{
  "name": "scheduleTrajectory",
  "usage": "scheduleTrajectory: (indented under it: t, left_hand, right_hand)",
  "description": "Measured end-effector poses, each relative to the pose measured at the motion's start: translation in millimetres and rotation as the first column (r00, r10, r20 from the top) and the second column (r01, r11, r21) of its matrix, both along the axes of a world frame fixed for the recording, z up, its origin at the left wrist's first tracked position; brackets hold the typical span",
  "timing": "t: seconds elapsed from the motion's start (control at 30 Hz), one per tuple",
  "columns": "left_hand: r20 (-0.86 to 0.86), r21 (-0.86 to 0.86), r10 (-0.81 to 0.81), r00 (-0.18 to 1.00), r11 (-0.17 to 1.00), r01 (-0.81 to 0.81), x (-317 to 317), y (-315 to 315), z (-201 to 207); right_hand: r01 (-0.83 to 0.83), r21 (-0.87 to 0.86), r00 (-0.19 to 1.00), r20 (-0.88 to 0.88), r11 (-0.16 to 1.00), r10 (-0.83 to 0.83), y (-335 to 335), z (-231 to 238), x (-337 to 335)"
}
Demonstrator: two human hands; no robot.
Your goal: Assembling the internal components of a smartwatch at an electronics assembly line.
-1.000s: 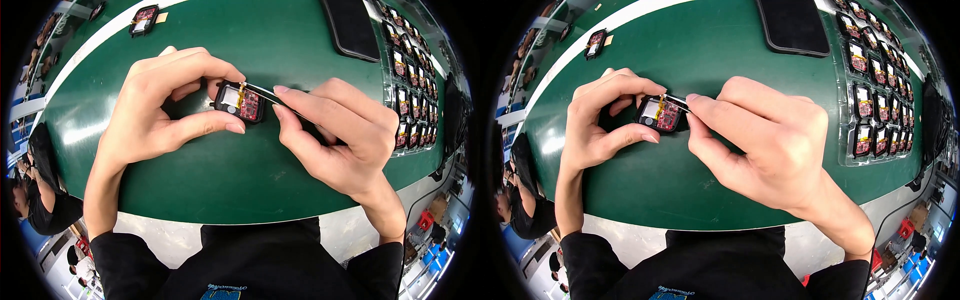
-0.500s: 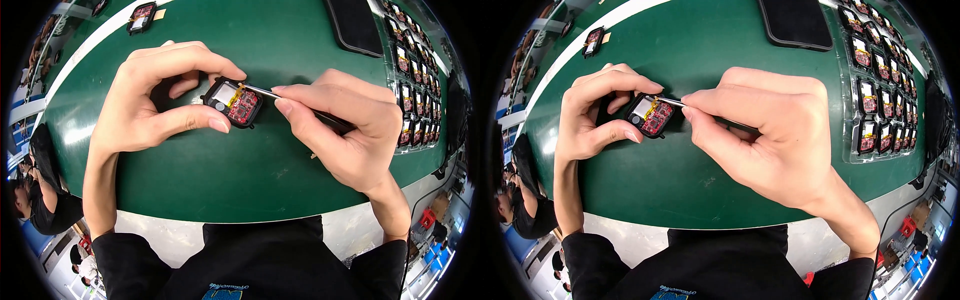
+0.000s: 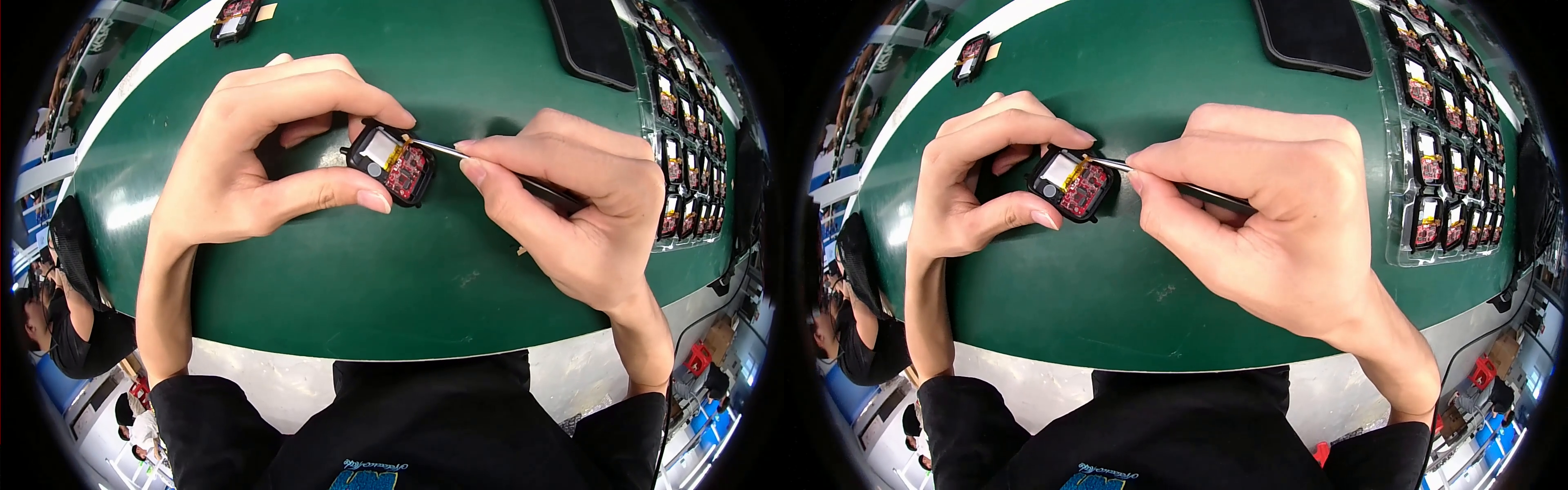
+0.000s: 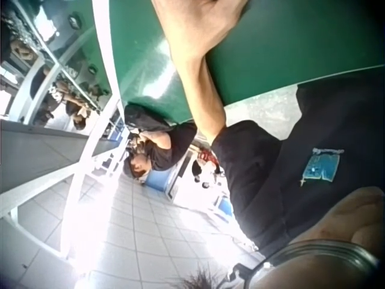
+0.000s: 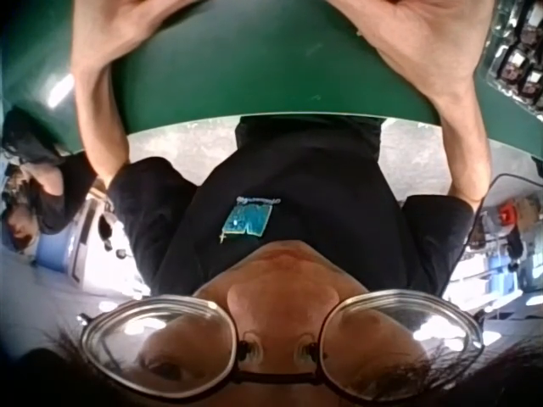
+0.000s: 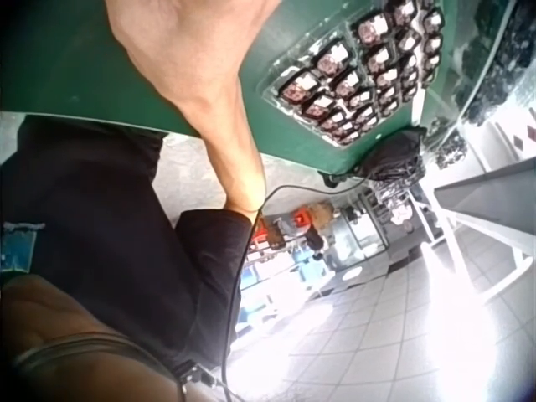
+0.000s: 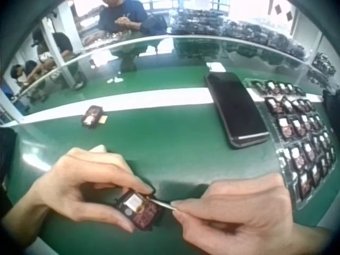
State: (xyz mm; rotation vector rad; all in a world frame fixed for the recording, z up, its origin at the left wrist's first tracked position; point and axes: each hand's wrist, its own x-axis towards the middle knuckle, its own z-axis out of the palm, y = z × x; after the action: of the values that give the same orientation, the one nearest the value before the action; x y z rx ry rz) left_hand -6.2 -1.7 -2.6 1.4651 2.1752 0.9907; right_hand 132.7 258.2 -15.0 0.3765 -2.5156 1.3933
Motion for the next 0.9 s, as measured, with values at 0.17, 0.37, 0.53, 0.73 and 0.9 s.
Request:
scheduleTrajectory:
  t: [0.17, 0.37, 0.53, 0.73, 0.9]
  left_hand:
    - [-0.023, 0.005, -0.01, 1.0, 1.0, 0.01, 1.6, 2.4, 1.0]
    - [-0.054, 0.027, -0.037, 0.998, 0.999, 0.039, 2.4, 3.1, 1.0]
    - [-0.06, 0.041, -0.039, 0.997, 0.998, 0.042, 1.0, 4.2, -0.5]
    - [-0.034, 0.02, -0.03, 0.999, 0.999, 0.031, 0.4, 5.9, 4.5]
    - [-0.062, 0.038, 0.003, 0.998, 0.999, -0.001, 8.2, 4.0, 2.9]
  right_hand:
    - [-0.008, 0.029, 1.0, -0.026, 1.0, 0.009, -1.2, -0.3, 0.4]
    - [-0.003, 0.045, 0.997, -0.081, 0.999, 0.007, -4.5, -2.6, 1.1]
    - [0.002, 0.052, 0.993, -0.122, 0.999, 0.005, -3.4, -4.8, 0.3]
    - [0.018, 0.115, 0.987, -0.158, 0.993, 0.001, -3.5, 0.5, 0.8]
    - [0.071, -0.009, 0.995, -0.069, 0.997, -0.071, 0.3, 5.9, 2.5]
